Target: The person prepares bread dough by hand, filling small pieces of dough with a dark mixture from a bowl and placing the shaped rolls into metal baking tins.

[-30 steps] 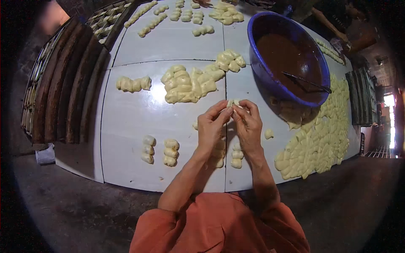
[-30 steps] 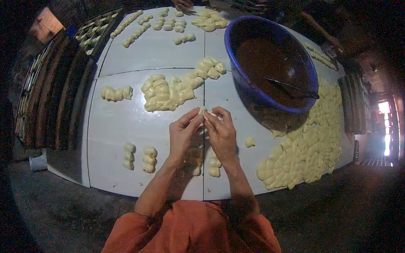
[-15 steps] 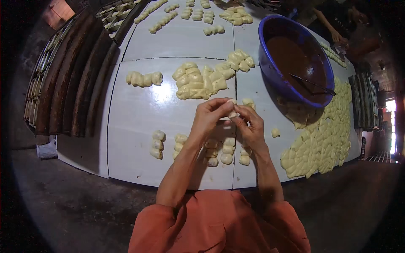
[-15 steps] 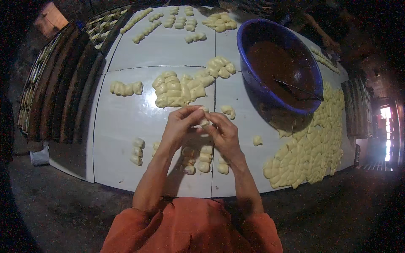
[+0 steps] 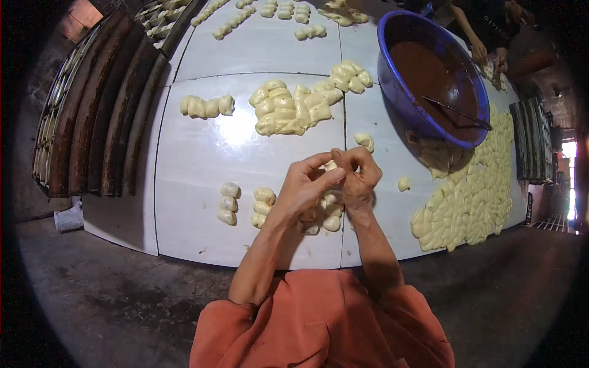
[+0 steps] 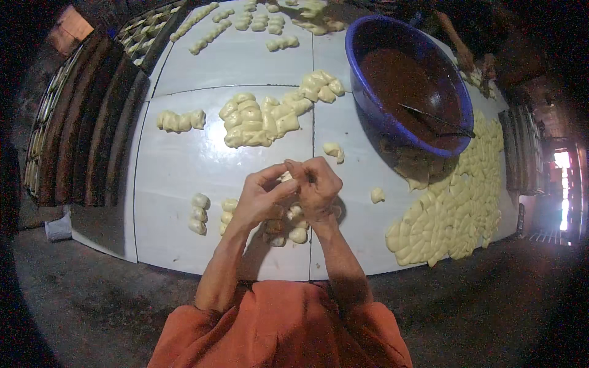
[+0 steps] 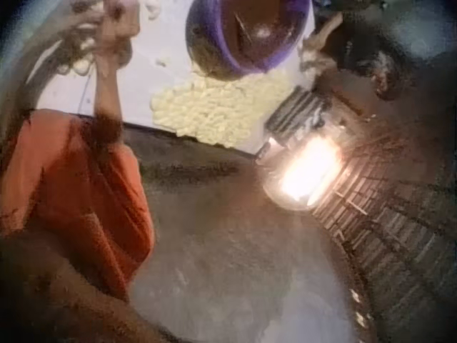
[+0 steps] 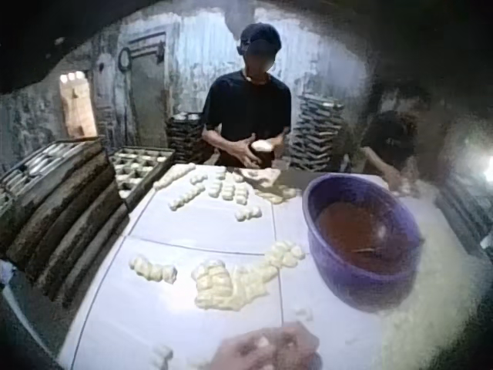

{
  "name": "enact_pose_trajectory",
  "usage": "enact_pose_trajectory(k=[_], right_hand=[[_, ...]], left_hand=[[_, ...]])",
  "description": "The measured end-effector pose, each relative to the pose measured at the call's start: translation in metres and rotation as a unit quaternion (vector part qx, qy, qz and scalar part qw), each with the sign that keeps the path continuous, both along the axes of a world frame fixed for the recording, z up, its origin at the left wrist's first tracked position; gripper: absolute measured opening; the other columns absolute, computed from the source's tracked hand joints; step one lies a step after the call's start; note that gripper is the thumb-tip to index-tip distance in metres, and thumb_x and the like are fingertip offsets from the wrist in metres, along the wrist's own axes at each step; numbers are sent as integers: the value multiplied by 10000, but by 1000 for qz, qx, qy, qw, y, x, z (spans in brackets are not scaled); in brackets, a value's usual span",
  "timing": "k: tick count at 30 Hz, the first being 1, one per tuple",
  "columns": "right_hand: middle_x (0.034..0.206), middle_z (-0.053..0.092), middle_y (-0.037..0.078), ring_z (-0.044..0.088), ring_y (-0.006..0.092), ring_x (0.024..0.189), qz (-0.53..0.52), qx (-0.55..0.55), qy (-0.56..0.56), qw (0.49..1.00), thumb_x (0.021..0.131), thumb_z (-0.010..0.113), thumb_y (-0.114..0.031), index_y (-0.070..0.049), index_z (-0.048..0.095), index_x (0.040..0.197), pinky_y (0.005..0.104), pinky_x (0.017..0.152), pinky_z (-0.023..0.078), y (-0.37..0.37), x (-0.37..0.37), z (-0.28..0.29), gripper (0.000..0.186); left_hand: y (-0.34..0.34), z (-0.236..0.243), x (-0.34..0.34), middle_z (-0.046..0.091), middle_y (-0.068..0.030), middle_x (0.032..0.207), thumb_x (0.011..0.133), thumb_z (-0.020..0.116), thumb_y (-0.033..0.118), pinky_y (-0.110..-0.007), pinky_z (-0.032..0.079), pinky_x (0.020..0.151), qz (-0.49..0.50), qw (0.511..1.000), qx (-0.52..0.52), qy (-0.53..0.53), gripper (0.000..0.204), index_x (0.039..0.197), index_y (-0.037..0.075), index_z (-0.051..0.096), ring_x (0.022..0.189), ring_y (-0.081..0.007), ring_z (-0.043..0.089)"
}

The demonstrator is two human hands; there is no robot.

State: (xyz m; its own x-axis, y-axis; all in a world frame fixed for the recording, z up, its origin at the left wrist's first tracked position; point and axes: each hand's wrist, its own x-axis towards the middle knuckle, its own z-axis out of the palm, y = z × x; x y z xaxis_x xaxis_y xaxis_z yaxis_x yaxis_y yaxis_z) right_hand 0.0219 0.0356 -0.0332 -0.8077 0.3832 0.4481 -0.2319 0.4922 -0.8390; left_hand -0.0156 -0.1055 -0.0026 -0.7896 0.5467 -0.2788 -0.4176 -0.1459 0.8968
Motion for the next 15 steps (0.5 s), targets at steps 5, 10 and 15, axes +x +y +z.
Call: enact_pose_trajectory(k=[5,10,15], right_hand=[[882,675,104,644,198,719,40,-69,-97,992,879,739,-112,-43,665,1047,329,641,524,-6,0,3,196],[997,683,127,674,191,895,163,22,-83,983,867,724,-100,-13,659,1122,309,770,539,3,-7,20,277],[942,692,125,662,155,829,143,-151,-236,949,908,685,-129,-1,678,1102,291,722,524,6,-36,-2,233]], left_hand=[[-13,-16,-15,697,-36,847,929,703,180,-232,522,630,64,992,-103,33,248,1066,-26,713,766,-86,631],[-18,-17,-28,660,-119,1118,1033,506,421,-258,552,666,73,994,-79,7,541,1391,16,528,811,-131,667],[-46,-12,-39,663,-137,1190,1007,555,353,-300,546,707,153,958,-217,107,510,1397,28,516,861,-187,698]])
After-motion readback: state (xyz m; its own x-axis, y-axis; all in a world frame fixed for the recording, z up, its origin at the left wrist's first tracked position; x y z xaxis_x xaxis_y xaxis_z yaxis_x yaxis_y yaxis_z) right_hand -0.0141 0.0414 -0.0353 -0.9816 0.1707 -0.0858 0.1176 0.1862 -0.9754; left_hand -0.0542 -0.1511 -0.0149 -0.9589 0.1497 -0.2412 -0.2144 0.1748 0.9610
